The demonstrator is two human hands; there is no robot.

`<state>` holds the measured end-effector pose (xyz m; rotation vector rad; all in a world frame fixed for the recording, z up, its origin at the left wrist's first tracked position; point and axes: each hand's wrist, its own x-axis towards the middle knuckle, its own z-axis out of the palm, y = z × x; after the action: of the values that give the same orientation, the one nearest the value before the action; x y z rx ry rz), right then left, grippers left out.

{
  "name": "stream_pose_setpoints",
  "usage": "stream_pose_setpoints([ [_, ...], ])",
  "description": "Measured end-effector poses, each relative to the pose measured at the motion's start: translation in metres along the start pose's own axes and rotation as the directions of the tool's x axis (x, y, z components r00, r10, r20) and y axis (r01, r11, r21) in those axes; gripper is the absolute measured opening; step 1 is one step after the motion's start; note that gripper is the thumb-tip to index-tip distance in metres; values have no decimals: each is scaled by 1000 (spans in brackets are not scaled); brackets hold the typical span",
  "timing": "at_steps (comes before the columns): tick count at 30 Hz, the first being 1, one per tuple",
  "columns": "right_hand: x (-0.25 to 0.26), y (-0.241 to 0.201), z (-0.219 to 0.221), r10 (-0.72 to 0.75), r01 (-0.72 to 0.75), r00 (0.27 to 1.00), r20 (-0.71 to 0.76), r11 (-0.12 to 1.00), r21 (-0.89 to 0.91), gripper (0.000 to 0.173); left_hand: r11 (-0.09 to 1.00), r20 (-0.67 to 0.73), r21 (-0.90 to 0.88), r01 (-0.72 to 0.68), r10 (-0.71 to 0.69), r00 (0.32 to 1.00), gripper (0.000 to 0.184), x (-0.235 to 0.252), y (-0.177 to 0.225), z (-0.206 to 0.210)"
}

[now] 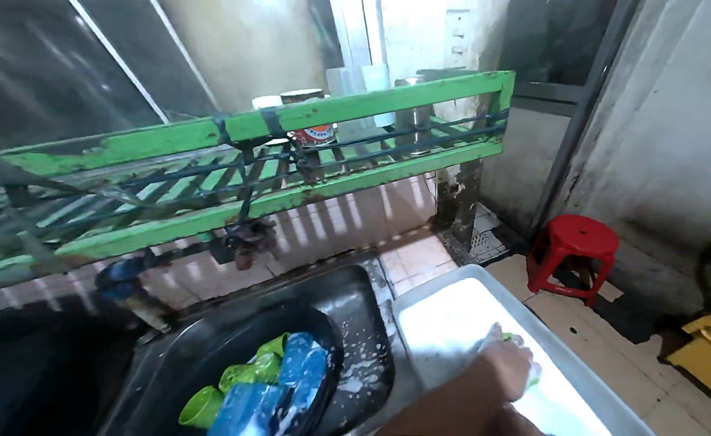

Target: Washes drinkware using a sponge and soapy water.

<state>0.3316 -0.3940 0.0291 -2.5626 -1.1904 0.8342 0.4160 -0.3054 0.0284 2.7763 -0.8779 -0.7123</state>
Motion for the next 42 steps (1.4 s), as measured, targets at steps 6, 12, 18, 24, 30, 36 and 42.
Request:
stream_pose_setpoints([
  [6, 15, 6, -2, 45, -43, 999, -11, 986, 163, 54, 964, -294, -258, -57, -22, 955, 69, -1, -49, 13],
  [12, 26, 15, -31, 383, -159, 923, -28, 445, 881, 45, 87, -448, -771, -631, -779, 440, 84, -55, -50, -5],
  [18, 23, -50, -40, 488, 355, 785, -381, 149, 923, 38, -168, -181, -634, -755, -917, 356, 38, -83, -57, 21],
  [24, 62, -18, -26, -117, 157, 796, -593, 987, 17, 32, -258, 49, -754, -604, -939, 340, 62, -91, -30, -4],
  [30, 66, -57, -82, 500, 246, 835, -229, 32, 969, 21, -275, -87, -588, -761, -913, 398, 40, -108, -44, -9],
  [36, 74, -48, -47, 5, 98, 756, -655, 988, 121, 38, -162, -141, -752, -639, -907, 396, 34, -105, -48, -9],
  [42, 65, -64, -70, 581, 195, 774, -252, 161, 968, 11, -194, -106, -621, -759, -939, 326, 33, -99, -49, 1],
])
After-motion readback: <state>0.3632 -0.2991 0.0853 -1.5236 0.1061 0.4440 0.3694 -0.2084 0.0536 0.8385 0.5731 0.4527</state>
